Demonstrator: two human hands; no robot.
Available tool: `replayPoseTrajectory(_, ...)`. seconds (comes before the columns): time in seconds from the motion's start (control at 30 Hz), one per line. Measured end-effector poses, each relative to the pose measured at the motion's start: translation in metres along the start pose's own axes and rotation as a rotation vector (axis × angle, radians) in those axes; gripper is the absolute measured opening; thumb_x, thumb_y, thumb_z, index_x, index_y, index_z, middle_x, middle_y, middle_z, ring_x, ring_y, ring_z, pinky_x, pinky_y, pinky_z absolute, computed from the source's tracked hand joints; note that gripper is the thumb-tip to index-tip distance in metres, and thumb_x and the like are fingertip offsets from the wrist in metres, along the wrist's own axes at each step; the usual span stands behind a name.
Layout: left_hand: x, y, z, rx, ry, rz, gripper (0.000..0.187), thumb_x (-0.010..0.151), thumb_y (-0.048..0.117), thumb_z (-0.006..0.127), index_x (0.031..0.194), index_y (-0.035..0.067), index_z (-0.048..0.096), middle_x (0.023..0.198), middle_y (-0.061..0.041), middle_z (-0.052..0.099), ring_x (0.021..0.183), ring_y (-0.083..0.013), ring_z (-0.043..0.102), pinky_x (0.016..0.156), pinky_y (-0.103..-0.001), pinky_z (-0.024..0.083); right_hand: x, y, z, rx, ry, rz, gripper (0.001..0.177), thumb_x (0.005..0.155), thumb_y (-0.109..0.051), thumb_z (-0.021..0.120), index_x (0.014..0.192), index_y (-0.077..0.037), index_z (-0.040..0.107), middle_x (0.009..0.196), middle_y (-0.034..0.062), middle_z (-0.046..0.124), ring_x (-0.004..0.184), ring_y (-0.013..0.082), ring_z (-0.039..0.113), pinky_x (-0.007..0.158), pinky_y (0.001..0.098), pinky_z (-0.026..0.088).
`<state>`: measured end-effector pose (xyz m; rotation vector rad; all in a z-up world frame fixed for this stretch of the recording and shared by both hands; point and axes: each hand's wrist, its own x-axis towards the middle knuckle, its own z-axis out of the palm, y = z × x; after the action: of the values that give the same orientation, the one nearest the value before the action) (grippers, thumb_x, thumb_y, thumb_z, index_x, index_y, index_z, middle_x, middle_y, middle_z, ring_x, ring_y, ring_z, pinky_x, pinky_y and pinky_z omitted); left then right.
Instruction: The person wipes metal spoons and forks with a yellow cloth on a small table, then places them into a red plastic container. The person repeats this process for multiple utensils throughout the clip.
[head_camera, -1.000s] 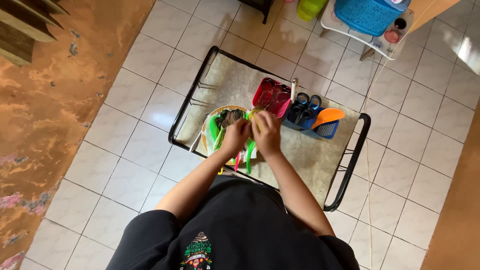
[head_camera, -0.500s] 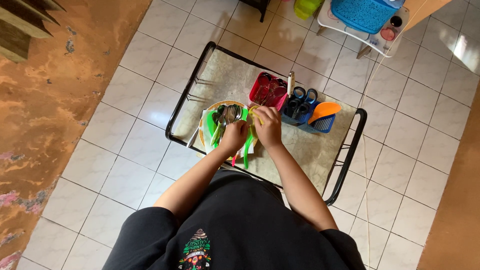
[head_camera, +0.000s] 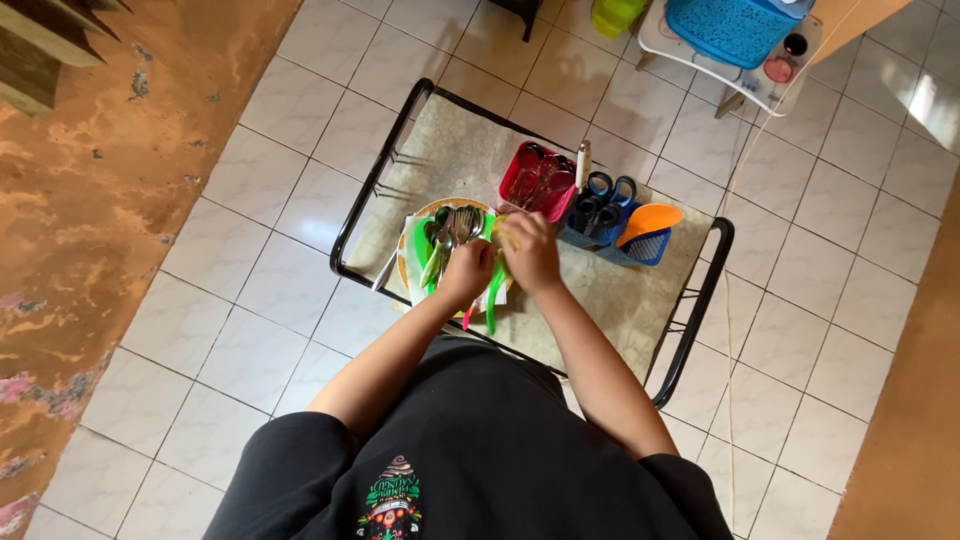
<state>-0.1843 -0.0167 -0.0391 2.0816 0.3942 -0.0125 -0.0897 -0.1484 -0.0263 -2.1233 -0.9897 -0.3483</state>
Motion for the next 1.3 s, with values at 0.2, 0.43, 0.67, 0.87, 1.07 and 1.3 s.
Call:
replayPoseTrajectory(0.2, 0.000, -0.011, 0.009, 0.009, 0.003, -0.021, 0.023, 0.098, 0.020, 0.058, 0.101, 0.004, 0.075, 0.085, -0.023, 0.074, 0.088, -0.0467, 0.071, 0.073, -0.055, 0.055, -0.009, -0.009, -0.003, 0.005, -0.022, 0.010, 0.022, 0.079, -0.004, 0.079, 0.098, -0.013, 0.077, 0.098, 0.0029, 0.069, 0.094, 0.0264, 0.063, 0.087, 0.0422, 0.050)
replayPoseTrajectory(0.43, 0.006, -0.022, 0.012, -0.065, -0.025, -0.074, 0.028, 0.095, 0.026, 0.059, 0.096, 0.002, 0.073, 0.065, -0.016, 0.068, 0.060, -0.0300, 0.072, 0.066, -0.044, 0.058, -0.004, 0.002, -0.012, 0.071, 0.127, 0.226, 0.021, 0.083, -0.007, 0.082, 0.103, -0.013, 0.079, 0.105, 0.0027, 0.072, 0.100, 0.0251, 0.067, 0.090, 0.0376, 0.052)
replayPoseTrajectory(0.67, -0.001, -0.002, 0.003, 0.089, -0.085, 0.102, 0.021, 0.091, 0.020, 0.064, 0.084, 0.002, 0.071, 0.063, -0.021, 0.066, 0.065, -0.0441, 0.070, 0.059, -0.050, 0.053, 0.001, -0.046, -0.035, 0.619, 0.194, 0.755, 0.022, 0.091, -0.022, 0.080, 0.109, -0.009, 0.079, 0.104, 0.0115, 0.075, 0.101, 0.0213, 0.069, 0.092, 0.0365, 0.055)
replayPoseTrajectory(0.87, -0.010, 0.017, -0.015, 0.050, -0.135, 0.188, 0.018, 0.094, 0.011, 0.058, 0.084, -0.002, 0.066, 0.068, -0.024, 0.065, 0.066, -0.0444, 0.070, 0.054, -0.049, 0.053, -0.007, -0.037, -0.019, 0.507, 0.147, 0.398, 0.019, 0.084, -0.010, 0.083, 0.102, -0.006, 0.080, 0.104, 0.0119, 0.075, 0.102, 0.0291, 0.071, 0.094, 0.0404, 0.053)
replayPoseTrajectory(1.07, -0.015, 0.022, -0.033, -0.125, -0.194, 0.201, 0.019, 0.096, 0.013, 0.057, 0.084, -0.001, 0.064, 0.071, -0.020, 0.065, 0.066, -0.0379, 0.071, 0.055, -0.042, 0.056, -0.010, -0.036, -0.021, 0.437, 0.088, 0.239, 0.022, 0.081, -0.008, 0.081, 0.101, -0.015, 0.082, 0.105, 0.0044, 0.075, 0.101, 0.0254, 0.069, 0.097, 0.0394, 0.050)
replayPoseTrajectory(1.3, -0.030, 0.032, -0.042, -0.159, -0.196, 0.333, 0.020, 0.101, 0.011, 0.061, 0.098, -0.007, 0.067, 0.080, -0.032, 0.064, 0.074, -0.0470, 0.069, 0.060, -0.044, 0.055, 0.009, -0.008, -0.024, 0.487, 0.000, 0.340, 0.011, 0.091, -0.012, 0.075, 0.099, -0.007, 0.080, 0.102, 0.0122, 0.074, 0.099, 0.0309, 0.069, 0.095, 0.0454, 0.051)
